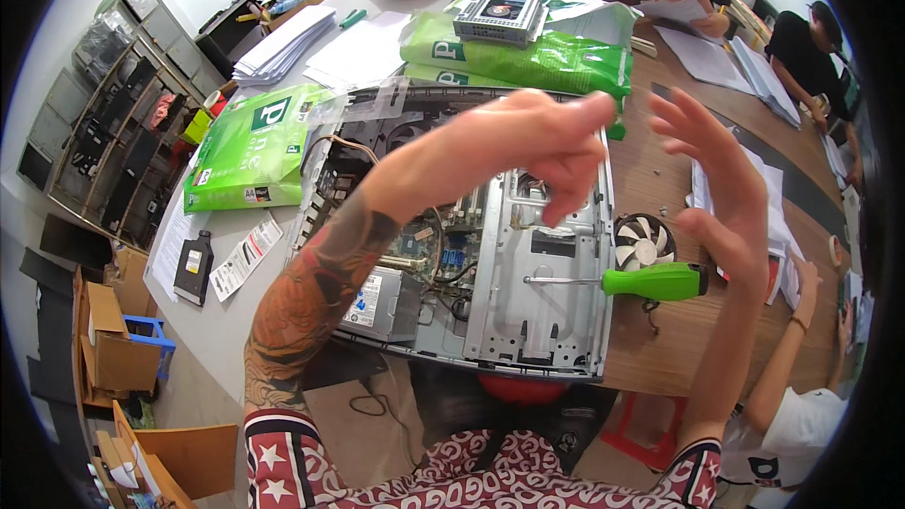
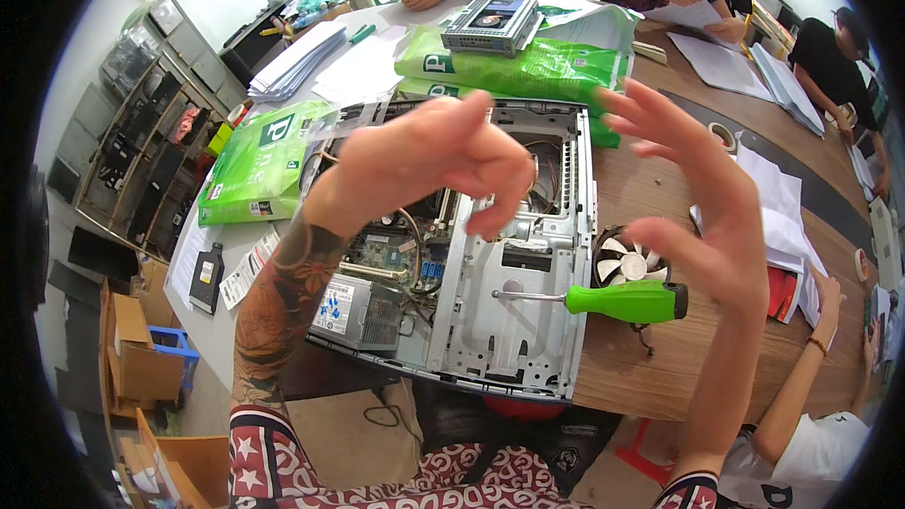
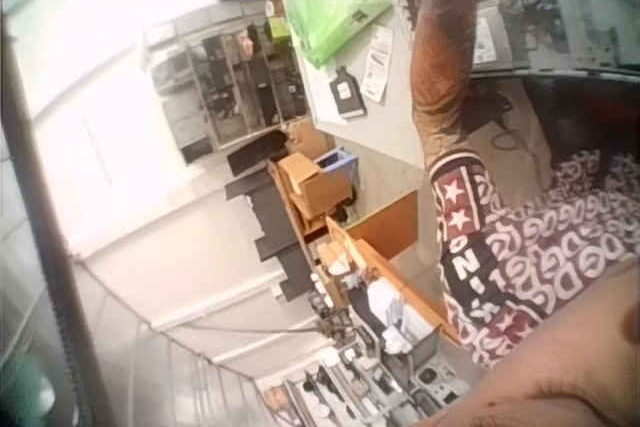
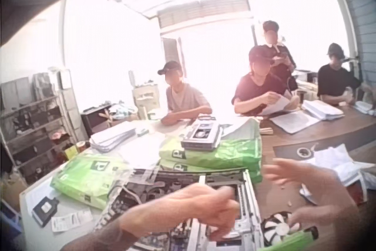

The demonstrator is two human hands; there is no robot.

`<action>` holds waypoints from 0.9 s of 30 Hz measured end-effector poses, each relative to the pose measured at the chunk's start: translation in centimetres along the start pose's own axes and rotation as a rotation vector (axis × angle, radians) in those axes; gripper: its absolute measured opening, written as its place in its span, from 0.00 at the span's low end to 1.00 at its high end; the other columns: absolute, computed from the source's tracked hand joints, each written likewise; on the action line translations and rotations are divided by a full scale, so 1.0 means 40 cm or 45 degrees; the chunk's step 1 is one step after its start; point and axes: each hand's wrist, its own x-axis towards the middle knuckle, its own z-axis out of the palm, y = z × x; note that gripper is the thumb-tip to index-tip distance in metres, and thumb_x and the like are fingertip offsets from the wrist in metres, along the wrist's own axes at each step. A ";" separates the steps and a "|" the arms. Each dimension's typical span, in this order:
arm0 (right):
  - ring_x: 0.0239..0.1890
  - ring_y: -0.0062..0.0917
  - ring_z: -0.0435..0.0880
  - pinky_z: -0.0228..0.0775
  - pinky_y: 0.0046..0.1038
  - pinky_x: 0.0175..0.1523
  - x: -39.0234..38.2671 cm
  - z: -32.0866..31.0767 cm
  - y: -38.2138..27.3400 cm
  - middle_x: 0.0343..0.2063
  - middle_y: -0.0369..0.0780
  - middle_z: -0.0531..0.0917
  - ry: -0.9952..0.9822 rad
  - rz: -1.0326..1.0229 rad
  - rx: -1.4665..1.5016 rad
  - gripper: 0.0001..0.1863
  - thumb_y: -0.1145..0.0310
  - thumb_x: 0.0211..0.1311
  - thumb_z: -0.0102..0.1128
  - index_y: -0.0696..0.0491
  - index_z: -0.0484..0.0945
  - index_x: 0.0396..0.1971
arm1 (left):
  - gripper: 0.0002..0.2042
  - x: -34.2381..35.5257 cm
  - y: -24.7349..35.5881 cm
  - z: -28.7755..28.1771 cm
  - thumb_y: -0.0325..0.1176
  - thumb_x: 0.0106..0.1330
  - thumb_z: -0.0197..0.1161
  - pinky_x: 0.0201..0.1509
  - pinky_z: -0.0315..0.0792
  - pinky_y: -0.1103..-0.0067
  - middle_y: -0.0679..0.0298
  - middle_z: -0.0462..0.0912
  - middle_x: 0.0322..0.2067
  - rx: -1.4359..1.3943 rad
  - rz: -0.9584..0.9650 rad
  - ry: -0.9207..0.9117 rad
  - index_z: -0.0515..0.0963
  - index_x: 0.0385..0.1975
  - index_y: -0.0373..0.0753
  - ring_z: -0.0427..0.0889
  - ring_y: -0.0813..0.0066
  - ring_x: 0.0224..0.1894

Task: The person works inside an open computer tower, using a screwdriver to unscrew and secure components including the internal fan and mounting brackets.

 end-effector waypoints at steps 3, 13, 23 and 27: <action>0.65 0.36 0.74 0.66 0.36 0.65 0.093 0.045 -0.046 0.65 0.52 0.73 -0.254 -0.094 -0.098 0.51 0.54 0.51 0.77 0.63 0.61 0.70 | 0.34 0.049 0.020 0.049 0.62 0.77 0.32 0.29 0.64 0.79 0.69 0.62 0.15 -0.096 0.037 0.050 0.53 0.12 0.42 0.70 0.76 0.21; 0.54 0.31 0.84 0.77 0.32 0.56 0.123 0.107 -0.059 0.62 0.49 0.77 -0.270 -0.203 -0.180 0.49 0.71 0.44 0.78 0.56 0.64 0.70 | 0.24 0.012 0.032 0.066 0.54 0.72 0.54 0.34 0.63 0.82 0.68 0.74 0.28 -0.054 -0.074 0.186 0.78 0.36 0.34 0.71 0.82 0.30; 0.42 0.31 0.89 0.79 0.29 0.45 0.101 0.069 -0.059 0.38 0.43 0.88 -0.168 -0.212 -0.415 0.30 0.75 0.53 0.65 0.55 0.76 0.60 | 0.27 0.042 0.014 0.094 0.54 0.74 0.51 0.29 0.69 0.81 0.61 0.77 0.25 -0.432 0.015 -0.002 0.77 0.32 0.31 0.77 0.76 0.25; 0.50 0.29 0.86 0.74 0.30 0.54 0.081 0.072 -0.037 0.49 0.46 0.86 -0.092 -0.142 -0.144 0.37 0.55 0.55 0.73 0.56 0.74 0.63 | 0.31 -0.003 -0.022 0.029 0.58 0.78 0.43 0.31 0.70 0.78 0.66 0.78 0.24 0.146 0.016 0.136 0.76 0.28 0.34 0.76 0.76 0.26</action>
